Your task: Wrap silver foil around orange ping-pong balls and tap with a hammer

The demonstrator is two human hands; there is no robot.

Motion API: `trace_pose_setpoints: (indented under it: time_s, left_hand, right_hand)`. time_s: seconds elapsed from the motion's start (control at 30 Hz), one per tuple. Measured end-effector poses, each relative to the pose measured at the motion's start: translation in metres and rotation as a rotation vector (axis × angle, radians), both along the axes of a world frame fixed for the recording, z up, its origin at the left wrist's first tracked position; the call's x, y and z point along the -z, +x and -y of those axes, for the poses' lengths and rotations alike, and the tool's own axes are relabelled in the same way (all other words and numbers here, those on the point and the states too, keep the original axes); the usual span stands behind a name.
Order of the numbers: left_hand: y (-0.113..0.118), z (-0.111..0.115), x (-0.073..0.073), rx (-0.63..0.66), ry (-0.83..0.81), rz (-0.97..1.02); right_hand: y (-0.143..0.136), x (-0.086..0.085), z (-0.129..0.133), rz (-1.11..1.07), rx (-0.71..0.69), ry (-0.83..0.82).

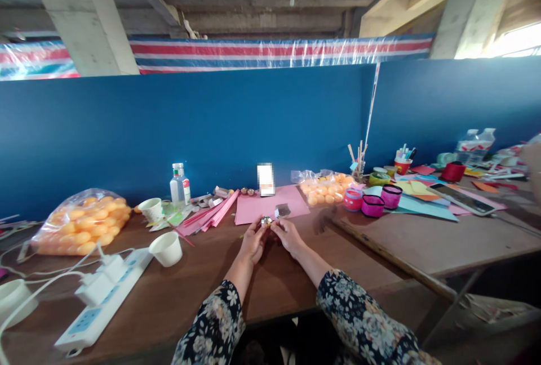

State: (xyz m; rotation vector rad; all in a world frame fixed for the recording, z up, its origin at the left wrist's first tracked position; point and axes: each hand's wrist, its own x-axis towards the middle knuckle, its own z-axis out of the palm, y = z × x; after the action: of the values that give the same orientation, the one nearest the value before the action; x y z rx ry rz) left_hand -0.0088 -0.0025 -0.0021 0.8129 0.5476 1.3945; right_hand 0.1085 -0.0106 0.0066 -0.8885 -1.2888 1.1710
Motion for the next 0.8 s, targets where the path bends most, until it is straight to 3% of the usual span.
trace_pose_setpoints:
  time_s: [0.8]
  left_hand:
    - [0.0002, 0.0004, 0.0006, 0.011, 0.017, 0.002]
  right_hand:
    - [0.0003, 0.0046, -0.0025, -0.004, -0.003, -0.003]
